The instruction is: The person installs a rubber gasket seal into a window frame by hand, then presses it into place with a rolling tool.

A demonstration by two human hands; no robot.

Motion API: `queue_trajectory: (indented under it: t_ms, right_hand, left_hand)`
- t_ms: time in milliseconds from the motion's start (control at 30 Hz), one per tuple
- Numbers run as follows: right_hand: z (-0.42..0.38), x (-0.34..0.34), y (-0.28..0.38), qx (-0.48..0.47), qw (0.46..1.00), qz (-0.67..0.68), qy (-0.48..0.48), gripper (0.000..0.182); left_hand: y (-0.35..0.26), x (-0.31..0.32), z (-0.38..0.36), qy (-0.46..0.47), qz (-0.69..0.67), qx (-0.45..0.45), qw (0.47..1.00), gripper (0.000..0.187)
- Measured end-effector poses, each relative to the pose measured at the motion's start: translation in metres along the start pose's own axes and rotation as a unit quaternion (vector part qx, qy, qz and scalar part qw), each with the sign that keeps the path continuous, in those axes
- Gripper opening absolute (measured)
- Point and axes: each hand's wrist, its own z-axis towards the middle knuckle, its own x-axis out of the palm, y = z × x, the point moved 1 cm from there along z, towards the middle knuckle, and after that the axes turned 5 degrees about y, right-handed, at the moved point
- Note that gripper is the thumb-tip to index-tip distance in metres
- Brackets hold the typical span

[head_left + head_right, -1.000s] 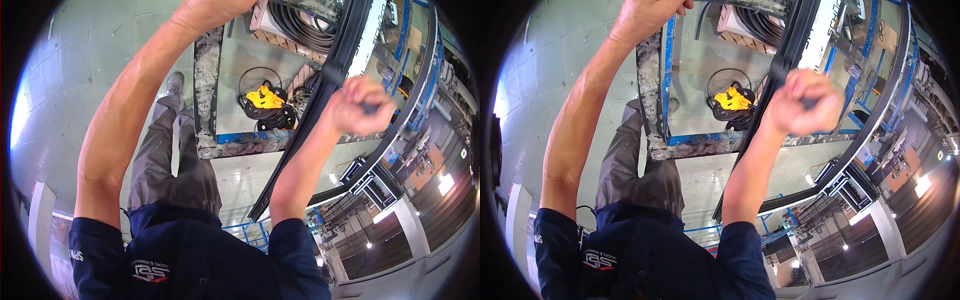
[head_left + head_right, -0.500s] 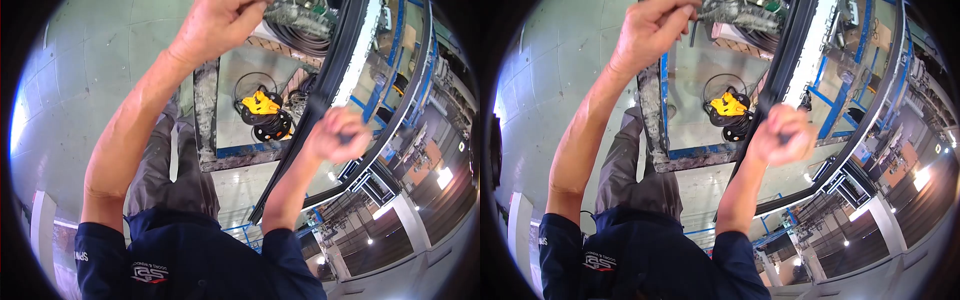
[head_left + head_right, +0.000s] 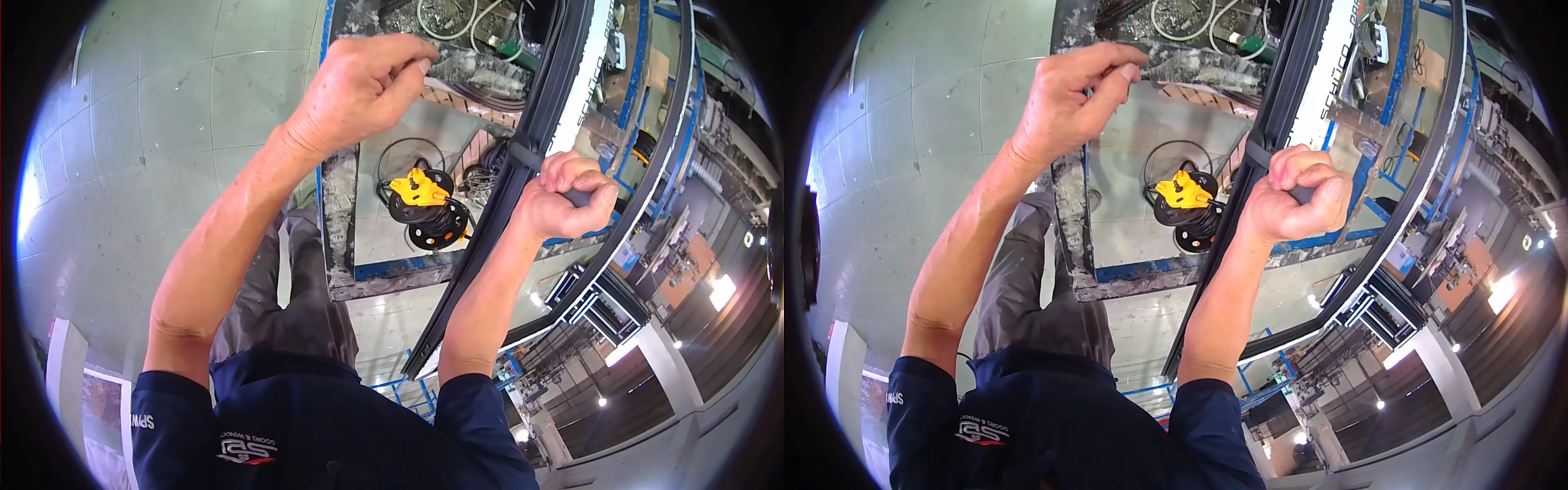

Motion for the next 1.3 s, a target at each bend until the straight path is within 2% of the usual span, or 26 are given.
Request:
queue_trajectory:
  t_ms: [67,100,167,267,367,500,533,633,667,767,800,833,867,900,933,967,1033,1100,1167,1233,1300]
  right_hand:
    - [0.015,0.008,-0.007,0.019,0.999,0.026,-0.016,0.04]
    - [0.031,0.018,-0.011,-0.014,1.0,0.008,0.01,0.039]
    - [0.059,0.038,-0.017,-0.02,0.999,0.015,0.03,0.037]
    - [0.037,0.029,-0.014,-0.018,1.0,0.014,0.021,0.036]
    - [-0.025,-0.005,0.0,-0.039,0.999,-0.008,0.016,0.038]
    - [-0.095,-0.039,0.028,-0.019,0.999,0.04,0.019,0.034]
    - [-0.111,-0.046,0.033,-0.022,0.998,0.047,0.02,0.034]
    - [-0.154,-0.068,0.043,-0.016,0.998,0.067,0.004,0.033]
    - [-0.165,-0.076,0.048,-0.012,0.997,0.074,-0.003,0.033]
    - [-0.186,-0.099,0.068,0.015,0.997,0.04,0.07,0.034]
    - [-0.195,-0.114,0.069,0.036,0.992,0.085,0.084,0.034]
    - [-0.199,-0.123,0.076,0.041,0.981,0.187,0.036,0.035]
    - [-0.197,-0.132,0.084,0.017,0.978,0.205,0.043,0.04]
    - [-0.192,-0.142,0.091,-0.006,0.974,0.222,0.048,0.047]
    - [-0.184,-0.149,0.097,-0.002,0.961,0.276,0.011,0.051]
    - [-0.177,-0.159,0.103,0.004,0.945,0.327,-0.027,0.056]
    - [-0.151,-0.182,0.095,0.033,0.915,0.401,-0.028,0.054]
    - [-0.127,-0.193,0.067,0.067,0.789,0.611,-0.012,0.051]
    - [-0.107,-0.189,0.041,0.099,0.669,0.736,-0.019,0.049]
    - [-0.094,-0.177,0.014,0.118,0.59,0.798,-0.039,0.05]
    - [-0.091,-0.163,-0.005,0.142,0.535,0.83,-0.074,0.054]
  left_hand:
    - [0.003,-0.001,0.003,-0.008,-0.005,-0.006,1.0,0.018]
    - [0.003,0.002,0.0,-0.008,-0.01,-0.013,1.0,0.018]
    - [0.008,0.004,0.0,-0.008,-0.022,-0.033,0.999,0.018]
    - [-0.003,0.005,0.001,-0.013,-0.09,-0.075,0.993,0.019]
    - [-0.02,-0.001,0.007,-0.064,-0.007,0.026,0.998,0.01]
    - [-0.005,0.004,0.007,-0.06,0.007,0.055,0.997,0.011]
    - [-0.024,0.001,0.003,-0.014,-0.076,-0.076,0.994,0.011]
    - [-0.019,0.005,0.0,-0.047,0.059,0.123,0.989,0.011]
    - [-0.016,0.008,-0.002,-0.038,0.134,0.117,0.983,0.016]
    - [-0.023,0.041,-0.027,-0.002,0.195,-0.008,0.981,0.029]
    - [-0.022,0.064,-0.037,0.034,0.15,-0.065,0.986,0.038]
    - [-0.018,0.093,-0.043,0.076,0.101,-0.101,0.987,0.04]
    - [-0.017,0.12,-0.045,0.117,0.053,-0.138,0.982,0.042]
    - [-0.021,0.143,-0.049,0.149,-0.062,-0.233,0.959,0.044]
    - [-0.027,0.16,-0.054,0.162,-0.187,-0.258,0.934,0.041]
    - [-0.035,0.176,-0.059,0.152,-0.241,-0.272,0.919,0.036]
    - [-0.021,0.21,-0.07,0.038,-0.087,-0.079,0.992,0.034]
    - [-0.026,0.222,-0.082,-0.01,-0.1,-0.106,0.989,0.033]
    - [-0.026,0.232,-0.087,-0.058,-0.136,-0.125,0.981,0.033]
    - [-0.023,0.242,-0.089,-0.102,-0.197,-0.138,0.965,0.033]
    - [-0.029,0.243,-0.09,-0.137,-0.129,-0.144,0.972,0.035]
